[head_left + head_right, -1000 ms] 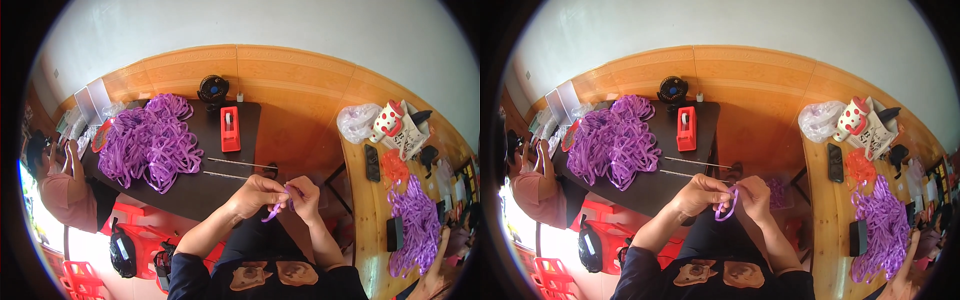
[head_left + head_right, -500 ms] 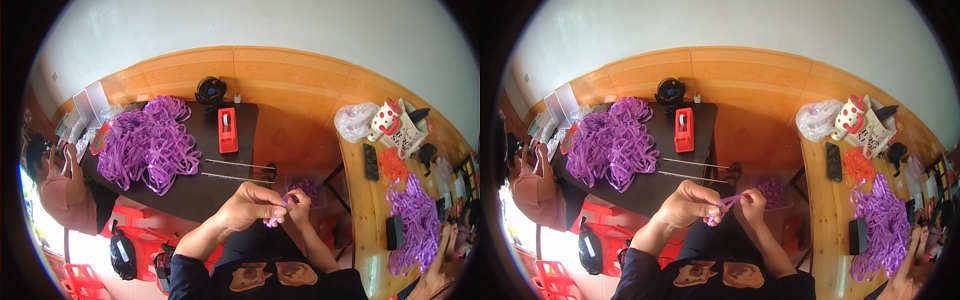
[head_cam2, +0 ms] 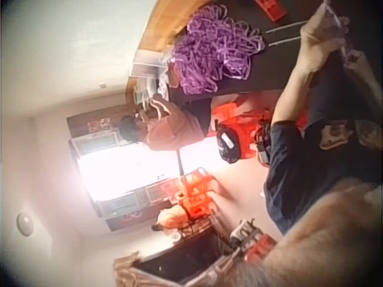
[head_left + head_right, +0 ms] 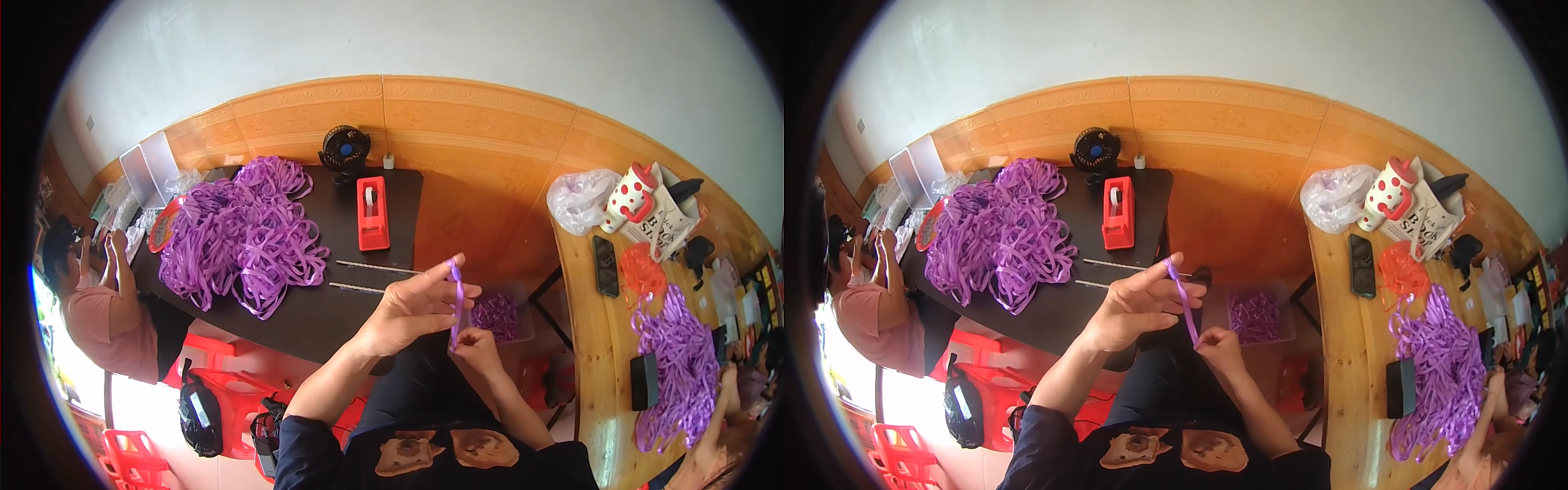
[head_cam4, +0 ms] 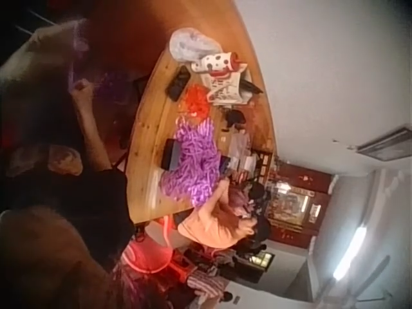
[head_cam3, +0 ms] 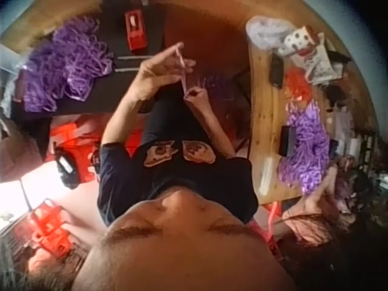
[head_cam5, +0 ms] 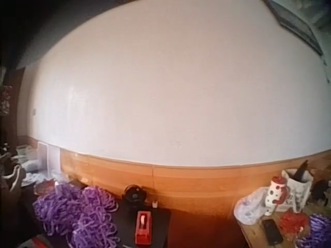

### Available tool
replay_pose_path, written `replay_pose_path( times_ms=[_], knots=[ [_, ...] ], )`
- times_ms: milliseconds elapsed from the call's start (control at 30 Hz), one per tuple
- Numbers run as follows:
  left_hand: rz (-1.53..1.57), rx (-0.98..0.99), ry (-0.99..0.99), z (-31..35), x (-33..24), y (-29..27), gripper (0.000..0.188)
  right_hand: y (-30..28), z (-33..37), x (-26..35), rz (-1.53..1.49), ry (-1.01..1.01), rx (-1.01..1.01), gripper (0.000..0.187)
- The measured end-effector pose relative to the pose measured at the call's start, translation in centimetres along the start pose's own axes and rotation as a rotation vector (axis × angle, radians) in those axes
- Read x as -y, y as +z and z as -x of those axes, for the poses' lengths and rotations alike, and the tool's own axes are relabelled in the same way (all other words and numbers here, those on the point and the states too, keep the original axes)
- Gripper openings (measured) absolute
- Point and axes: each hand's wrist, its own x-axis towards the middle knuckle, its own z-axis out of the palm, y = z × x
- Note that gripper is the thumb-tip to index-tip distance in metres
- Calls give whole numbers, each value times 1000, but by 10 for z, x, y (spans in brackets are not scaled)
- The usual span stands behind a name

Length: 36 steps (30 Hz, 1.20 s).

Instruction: The recorder uses a metal rod jig to wrap and tie purple ribbons into decorative bows.

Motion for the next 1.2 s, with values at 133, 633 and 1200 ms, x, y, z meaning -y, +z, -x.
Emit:
replay_pose_path(
  times_ms=[133, 633, 1200],
  knots=[
    [-87, -1, 36, -6, 5, -5, 86, -1, 10, 28, -192, 247, 300, 11],
    [-327, 113, 1, -11, 0, -3, 100, -21, 18, 41, -285, 367, 662, 25],
    [-307, 89, -26, -11, -1, 1, 96, -28, 22, 51, -170, 316, 694, 32]
  ],
)
